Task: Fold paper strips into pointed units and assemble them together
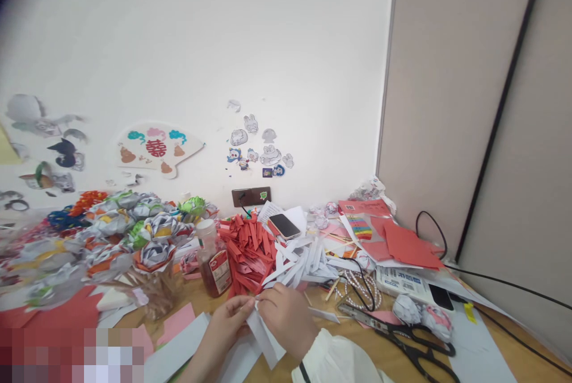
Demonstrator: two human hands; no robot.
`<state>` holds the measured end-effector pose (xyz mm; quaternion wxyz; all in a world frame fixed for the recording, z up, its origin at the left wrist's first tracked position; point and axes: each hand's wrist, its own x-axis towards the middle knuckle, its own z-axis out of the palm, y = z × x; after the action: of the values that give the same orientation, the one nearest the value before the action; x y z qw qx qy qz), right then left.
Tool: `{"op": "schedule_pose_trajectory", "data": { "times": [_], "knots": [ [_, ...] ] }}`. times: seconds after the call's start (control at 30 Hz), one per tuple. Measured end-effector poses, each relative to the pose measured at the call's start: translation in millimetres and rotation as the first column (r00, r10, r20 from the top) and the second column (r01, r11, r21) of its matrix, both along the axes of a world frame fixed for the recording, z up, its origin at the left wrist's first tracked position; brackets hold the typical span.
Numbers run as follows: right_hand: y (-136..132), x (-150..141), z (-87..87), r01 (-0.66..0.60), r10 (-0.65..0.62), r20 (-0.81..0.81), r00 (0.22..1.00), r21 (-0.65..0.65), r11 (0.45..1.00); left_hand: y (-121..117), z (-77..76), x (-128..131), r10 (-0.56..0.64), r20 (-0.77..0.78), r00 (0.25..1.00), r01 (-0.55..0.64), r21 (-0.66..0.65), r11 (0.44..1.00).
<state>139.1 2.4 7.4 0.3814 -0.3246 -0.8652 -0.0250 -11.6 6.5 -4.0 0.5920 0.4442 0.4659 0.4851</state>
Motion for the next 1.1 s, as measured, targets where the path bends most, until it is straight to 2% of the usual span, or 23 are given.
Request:
{"op": "schedule_pose_trajectory", "data": {
  "times": [0.1,0.17,0.3,0.4,0.5,0.63,0.87,1.1],
  "knots": [
    [1,-1,-0.1,-0.036,0.020,-0.121,0.992,-0.131,0.991,-2,3.9,0,0.012,-0.065,0.998,-0.009,0.038,0.999],
    [4,-2,-2.4,-0.032,-0.042,-0.249,0.968,-0.288,0.957,-3,7.0,0,0.020,-0.108,0.994,-0.013,0.065,0.998],
    [11,-4,-10.0,-0.085,-0.230,-0.425,0.876,-0.604,0.793,-3,10.6,1,0.034,-0.167,0.985,-0.017,0.101,0.995],
    [13,-4,-12.8,-0.221,-0.241,-0.512,0.824,-0.684,0.695,-3,9.4,1,0.030,-0.195,0.980,-0.007,0.118,0.993],
    [13,-4,-12.8,-0.313,-0.238,-0.574,0.784,-0.696,0.646,-2,8.2,1,0.027,-0.200,0.979,-0.001,0.131,0.991],
    [13,-3,-15.2,-0.316,-0.257,-0.580,0.773,-0.703,0.637,-5,11.6,2,0.027,-0.241,0.970,0.007,0.143,0.990],
    [14,-3,-17.4,-0.254,-0.267,-0.524,0.809,-0.721,0.645,-7,12.8,3,0.043,-0.320,0.947,0.025,0.205,0.978],
    [10,-6,-11.4,-0.182,-0.273,-0.494,0.825,-0.690,0.700,-3,6.6,1,0.114,-0.453,0.885,0.042,0.320,0.946]
  ]
}}
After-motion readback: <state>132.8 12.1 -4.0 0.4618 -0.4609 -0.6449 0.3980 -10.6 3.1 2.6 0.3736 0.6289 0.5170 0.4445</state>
